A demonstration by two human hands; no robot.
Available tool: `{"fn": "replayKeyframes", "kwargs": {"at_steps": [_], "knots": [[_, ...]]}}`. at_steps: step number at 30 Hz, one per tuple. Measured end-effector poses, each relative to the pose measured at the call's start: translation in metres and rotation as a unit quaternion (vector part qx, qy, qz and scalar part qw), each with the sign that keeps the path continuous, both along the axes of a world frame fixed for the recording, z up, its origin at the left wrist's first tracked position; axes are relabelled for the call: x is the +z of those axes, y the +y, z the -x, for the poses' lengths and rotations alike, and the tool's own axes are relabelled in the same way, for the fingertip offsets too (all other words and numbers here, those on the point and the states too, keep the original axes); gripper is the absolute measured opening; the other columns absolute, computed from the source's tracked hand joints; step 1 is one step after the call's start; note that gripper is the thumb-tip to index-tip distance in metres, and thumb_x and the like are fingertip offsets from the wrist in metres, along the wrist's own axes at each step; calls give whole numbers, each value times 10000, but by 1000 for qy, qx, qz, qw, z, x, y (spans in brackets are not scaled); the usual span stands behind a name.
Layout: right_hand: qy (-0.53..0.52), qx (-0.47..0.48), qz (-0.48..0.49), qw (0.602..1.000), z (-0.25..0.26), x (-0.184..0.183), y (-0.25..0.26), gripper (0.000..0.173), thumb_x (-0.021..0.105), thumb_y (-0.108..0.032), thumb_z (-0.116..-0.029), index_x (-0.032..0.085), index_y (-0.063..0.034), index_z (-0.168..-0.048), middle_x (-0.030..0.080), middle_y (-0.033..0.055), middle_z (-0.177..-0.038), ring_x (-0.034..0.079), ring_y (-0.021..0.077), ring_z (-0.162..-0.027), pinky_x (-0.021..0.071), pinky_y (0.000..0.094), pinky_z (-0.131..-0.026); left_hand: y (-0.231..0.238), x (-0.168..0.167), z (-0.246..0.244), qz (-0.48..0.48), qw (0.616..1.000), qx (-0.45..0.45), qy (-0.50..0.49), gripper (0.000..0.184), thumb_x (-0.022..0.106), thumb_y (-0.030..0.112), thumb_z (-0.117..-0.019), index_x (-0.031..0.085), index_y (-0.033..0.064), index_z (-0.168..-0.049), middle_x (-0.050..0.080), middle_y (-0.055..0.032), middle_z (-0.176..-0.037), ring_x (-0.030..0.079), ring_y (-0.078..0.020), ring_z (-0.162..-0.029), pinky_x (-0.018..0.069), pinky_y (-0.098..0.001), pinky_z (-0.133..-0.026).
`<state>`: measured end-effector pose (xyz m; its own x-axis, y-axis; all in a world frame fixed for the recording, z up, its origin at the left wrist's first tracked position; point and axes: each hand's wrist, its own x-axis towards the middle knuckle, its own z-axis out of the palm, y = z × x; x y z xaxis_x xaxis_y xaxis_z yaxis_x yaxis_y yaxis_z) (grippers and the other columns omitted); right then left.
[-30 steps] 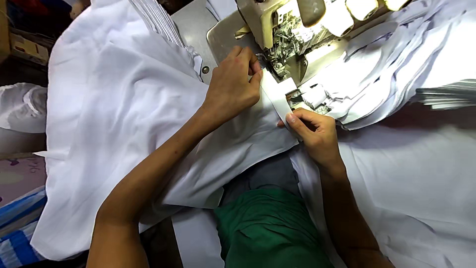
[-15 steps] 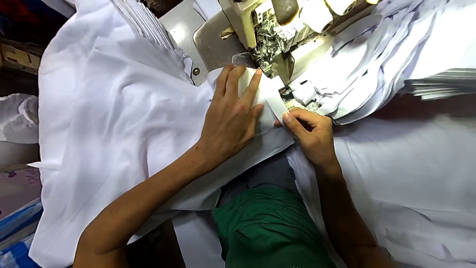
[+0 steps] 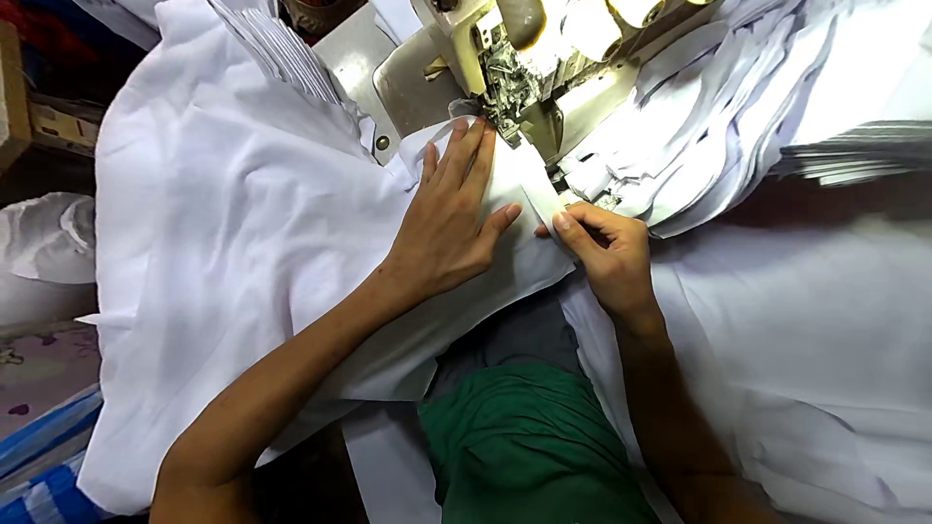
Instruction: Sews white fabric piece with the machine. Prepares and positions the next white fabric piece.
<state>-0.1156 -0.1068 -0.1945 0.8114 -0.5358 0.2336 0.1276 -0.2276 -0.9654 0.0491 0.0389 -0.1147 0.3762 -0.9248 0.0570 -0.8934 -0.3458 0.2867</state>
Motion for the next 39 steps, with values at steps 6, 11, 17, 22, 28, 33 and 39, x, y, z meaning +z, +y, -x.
{"fn": "replayKeyframes", "kwargs": {"at_steps": [6, 11, 17, 22, 28, 33, 39], "knots": [[6, -13, 10, 1000, -2, -1, 2, 218, 565, -152, -1046, 741, -57, -962, 726, -1, -911, 670, 32, -813, 555, 189, -717, 0, -2, -5, 13, 1000, -7, 11, 776, 422, 526, -1037, 324, -17, -1584, 303, -189, -1657, 195, -313, -1573, 86, -570, -1270], [7, -20, 8, 1000, -4, -2, 3, 219, 565, -154, -1047, 746, -58, -967, 730, 0, -927, 677, 38, -814, 565, 191, -716, 5, -2, 3, 25, 1000, -7, -14, 722, 439, 480, -1041, 365, -14, -1563, 318, -182, -1652, 213, -334, -1566, 110, -613, -1258], [9, -19, 5, 1000, -3, -1, 3, 219, 564, -149, -1044, 745, -54, -965, 734, 2, -929, 681, 37, -827, 566, 192, -726, 5, -3, 4, 5, 999, -12, -37, 747, 393, 502, -1048, 327, -15, -1583, 308, -175, -1659, 211, -327, -1568, 91, -639, -1248], [8, -14, 8, 1000, -4, -2, 2, 225, 561, -148, -1047, 748, -52, -965, 728, -4, -922, 670, 31, -812, 555, 185, -708, 3, -5, 0, 7, 999, -18, -34, 776, 381, 538, -1041, 320, -10, -1588, 315, -167, -1658, 214, -315, -1569, 79, -644, -1249], [9, -5, 19, 1000, 1, -2, 2, 215, 571, -153, -1041, 743, -48, -968, 716, 8, -937, 669, 41, -839, 563, 196, -740, 9, 4, 5, -13, 998, -22, -49, 730, 411, 460, -1056, 305, -32, -1585, 280, -186, -1669, 180, -337, -1575, 91, -645, -1244], [41, 2, 36, 999, 22, -2, 4, 220, 586, -190, -1028, 763, -85, -953, 713, -12, -972, 669, 41, -904, 563, 212, -795, 59, 36, 89, 7, 997, -37, 66, 513, 514, 295, -1041, 494, 74, -1503, 458, -146, -1567, 410, -261, -1478, 402, -426, -1182], [52, 8, 20, 998, 47, -5, 9, 233, 578, -178, -1024, 772, -91, -929, 702, -12, -965, 657, 38, -911, 556, 191, -788, 70, -80, 148, 23, 758, 55, 649, 607, 500, 412, -1059, 444, -6, -1494, 599, -149, -1393, 642, -205, -1188, 541, -385, -998]]}}
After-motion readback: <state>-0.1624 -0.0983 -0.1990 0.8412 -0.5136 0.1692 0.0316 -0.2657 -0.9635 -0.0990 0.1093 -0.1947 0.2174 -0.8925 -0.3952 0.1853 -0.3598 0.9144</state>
